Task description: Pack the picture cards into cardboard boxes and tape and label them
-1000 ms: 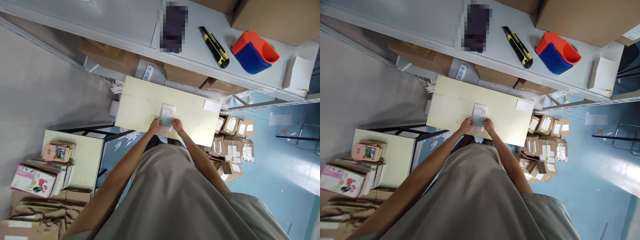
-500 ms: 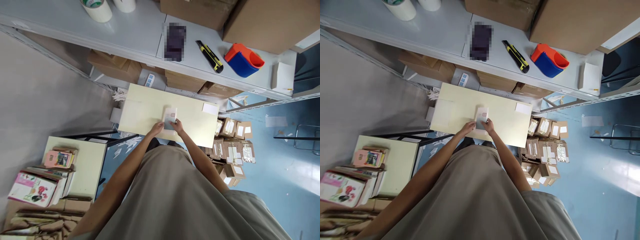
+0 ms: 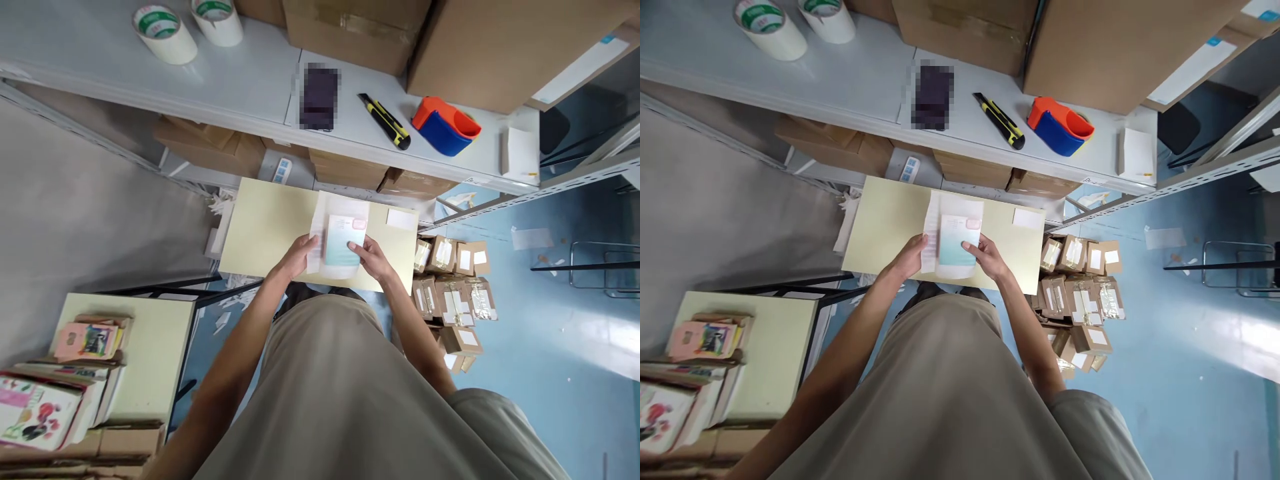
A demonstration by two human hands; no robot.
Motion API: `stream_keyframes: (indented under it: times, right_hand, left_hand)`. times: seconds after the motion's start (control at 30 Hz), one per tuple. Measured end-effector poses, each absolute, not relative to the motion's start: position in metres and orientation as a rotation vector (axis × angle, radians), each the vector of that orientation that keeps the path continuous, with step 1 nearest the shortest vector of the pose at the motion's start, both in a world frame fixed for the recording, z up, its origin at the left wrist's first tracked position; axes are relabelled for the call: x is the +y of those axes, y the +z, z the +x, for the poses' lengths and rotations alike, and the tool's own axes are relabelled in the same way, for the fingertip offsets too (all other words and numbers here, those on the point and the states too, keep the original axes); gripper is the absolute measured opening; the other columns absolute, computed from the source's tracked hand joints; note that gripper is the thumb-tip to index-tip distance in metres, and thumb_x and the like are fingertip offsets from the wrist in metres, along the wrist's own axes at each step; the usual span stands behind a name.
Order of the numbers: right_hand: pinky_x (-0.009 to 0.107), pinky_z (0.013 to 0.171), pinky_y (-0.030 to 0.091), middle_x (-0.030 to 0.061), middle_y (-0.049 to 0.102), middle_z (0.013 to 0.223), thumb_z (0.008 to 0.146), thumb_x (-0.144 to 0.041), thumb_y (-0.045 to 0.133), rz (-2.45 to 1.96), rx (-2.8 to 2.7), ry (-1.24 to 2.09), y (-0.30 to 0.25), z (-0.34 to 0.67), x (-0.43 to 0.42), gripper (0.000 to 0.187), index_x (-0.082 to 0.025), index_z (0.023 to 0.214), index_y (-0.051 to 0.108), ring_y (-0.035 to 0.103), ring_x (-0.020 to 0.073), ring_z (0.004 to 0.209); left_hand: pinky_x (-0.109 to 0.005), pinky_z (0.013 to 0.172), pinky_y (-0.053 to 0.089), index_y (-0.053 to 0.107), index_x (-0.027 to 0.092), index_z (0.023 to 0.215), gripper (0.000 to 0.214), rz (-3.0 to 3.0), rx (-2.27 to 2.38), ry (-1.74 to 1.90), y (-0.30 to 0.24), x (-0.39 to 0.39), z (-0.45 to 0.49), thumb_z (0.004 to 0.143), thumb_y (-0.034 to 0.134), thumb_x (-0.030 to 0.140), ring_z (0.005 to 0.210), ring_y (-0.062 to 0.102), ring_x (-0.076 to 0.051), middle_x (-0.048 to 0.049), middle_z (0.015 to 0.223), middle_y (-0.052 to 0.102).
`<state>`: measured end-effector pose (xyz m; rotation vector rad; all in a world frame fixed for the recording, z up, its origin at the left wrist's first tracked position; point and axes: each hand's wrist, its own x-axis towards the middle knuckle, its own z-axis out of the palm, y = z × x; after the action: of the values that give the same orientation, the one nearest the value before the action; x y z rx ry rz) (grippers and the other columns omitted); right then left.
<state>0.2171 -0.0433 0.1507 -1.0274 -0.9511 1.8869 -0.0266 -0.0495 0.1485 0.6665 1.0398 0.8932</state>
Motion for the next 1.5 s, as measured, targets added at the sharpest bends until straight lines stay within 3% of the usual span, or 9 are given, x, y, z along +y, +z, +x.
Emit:
stream_keyframes:
  times: [0.17, 0.37, 0.57, 0.8, 1.0, 1.1, 1.2, 1.33, 1.5]
  right_hand:
    - [0.045, 0.101, 0.070, 0.0073, 0.088, 0.127, 0.083, -0.072, 0.096, -1.055, -0.961, 1.866, 0.152, 0.228, -0.049, 0.070, -0.025, 0.131, 0.079, 0.082, 0.0330, 0.121]
    - [0.048, 0.103, 0.070, 0.0114, 0.085, 0.134, 0.089, -0.080, 0.085, -1.180, -1.063, 1.753, 0.139, 0.235, -0.050, 0.074, -0.024, 0.136, 0.075, 0.080, 0.0346, 0.124]
    - [0.053, 0.113, 0.066, 0.0191, 0.072, 0.157, 0.089, -0.088, 0.077, -1.458, -1.165, 1.337, 0.127, 0.227, -0.051, 0.083, -0.026, 0.144, 0.071, 0.072, 0.0384, 0.143]
    - [0.038, 0.089, 0.066, 0.0080, 0.083, 0.110, 0.093, -0.083, 0.072, -1.445, -1.220, 1.418, 0.146, 0.198, -0.059, 0.062, -0.025, 0.114, 0.073, 0.080, 0.0297, 0.108]
    - [0.030, 0.070, 0.051, -0.0024, 0.052, 0.067, 0.102, -0.085, 0.055, -1.547, -1.228, 1.310, 0.139, 0.206, -0.055, 0.063, -0.029, 0.075, 0.049, 0.056, 0.0192, 0.074]
    - [0.029, 0.068, 0.048, -0.0033, 0.044, 0.065, 0.100, -0.088, 0.058, -1.503, -1.173, 1.331, 0.134, 0.213, -0.053, 0.067, -0.029, 0.070, 0.045, 0.051, 0.0179, 0.072]
    - [0.030, 0.069, 0.053, -0.0023, 0.053, 0.068, 0.092, -0.091, 0.069, -1.392, -1.039, 1.503, 0.135, 0.222, -0.050, 0.067, -0.028, 0.073, 0.055, 0.058, 0.0187, 0.076]
    - [0.034, 0.083, 0.065, 0.0038, 0.081, 0.093, 0.086, -0.087, 0.081, -1.157, -0.842, 1.825, 0.141, 0.233, -0.049, 0.063, -0.026, 0.098, 0.077, 0.076, 0.0251, 0.098]
    - [0.040, 0.102, 0.069, 0.0060, 0.088, 0.116, 0.085, -0.081, 0.087, -1.077, -0.737, 1.881, 0.141, 0.232, -0.052, 0.062, -0.027, 0.115, 0.081, 0.080, 0.0295, 0.122]
  left_hand:
    - [-0.049, 0.104, 0.064, 0.086, 0.015, 0.120, 0.087, 0.801, 1.173, 0.876, 0.167, -0.056, -0.001, 0.059, 0.107, 0.072, 0.120, 0.080, -0.042, -0.0167, 0.120, 0.088]
    - [-0.046, 0.098, 0.065, 0.085, 0.015, 0.120, 0.083, 0.911, 1.317, 0.890, 0.169, -0.056, 0.015, 0.067, 0.099, 0.076, 0.115, 0.080, -0.039, -0.0162, 0.120, 0.087]
    - [-0.036, 0.086, 0.060, 0.084, 0.020, 0.110, 0.044, 1.264, 1.677, 0.707, 0.165, -0.050, 0.030, 0.088, 0.084, 0.058, 0.096, 0.080, -0.031, -0.0069, 0.102, 0.087]
    - [-0.038, 0.093, 0.059, 0.079, 0.025, 0.137, 0.039, 1.666, 1.781, 0.302, 0.183, -0.064, 0.061, 0.101, 0.069, 0.031, 0.109, 0.084, -0.037, -0.0123, 0.114, 0.088]
    - [-0.049, 0.110, 0.062, 0.065, 0.022, 0.161, 0.082, 1.547, 1.550, 0.511, 0.175, -0.077, 0.058, 0.084, 0.088, 0.038, 0.124, 0.081, -0.043, -0.0153, 0.139, 0.083]
    - [-0.050, 0.113, 0.063, 0.073, 0.024, 0.152, 0.076, 1.335, 1.433, 0.688, 0.168, -0.078, 0.048, 0.081, 0.090, 0.047, 0.128, 0.079, -0.041, -0.0129, 0.144, 0.081]
    - [-0.049, 0.117, 0.061, 0.077, 0.023, 0.142, 0.066, 1.165, 1.420, 0.859, 0.166, -0.073, 0.035, 0.086, 0.087, 0.057, 0.139, 0.073, -0.038, -0.0141, 0.153, 0.076]
    - [-0.052, 0.119, 0.060, 0.071, 0.023, 0.149, 0.083, 0.973, 1.502, 1.005, 0.172, -0.064, 0.012, 0.081, 0.094, 0.064, 0.151, 0.064, -0.040, -0.0185, 0.166, 0.065]
    - [-0.051, 0.104, 0.065, 0.079, 0.018, 0.137, 0.084, 0.759, 1.204, 0.925, 0.194, -0.065, -0.008, 0.076, 0.097, 0.072, 0.130, 0.076, -0.041, -0.0176, 0.135, 0.083]
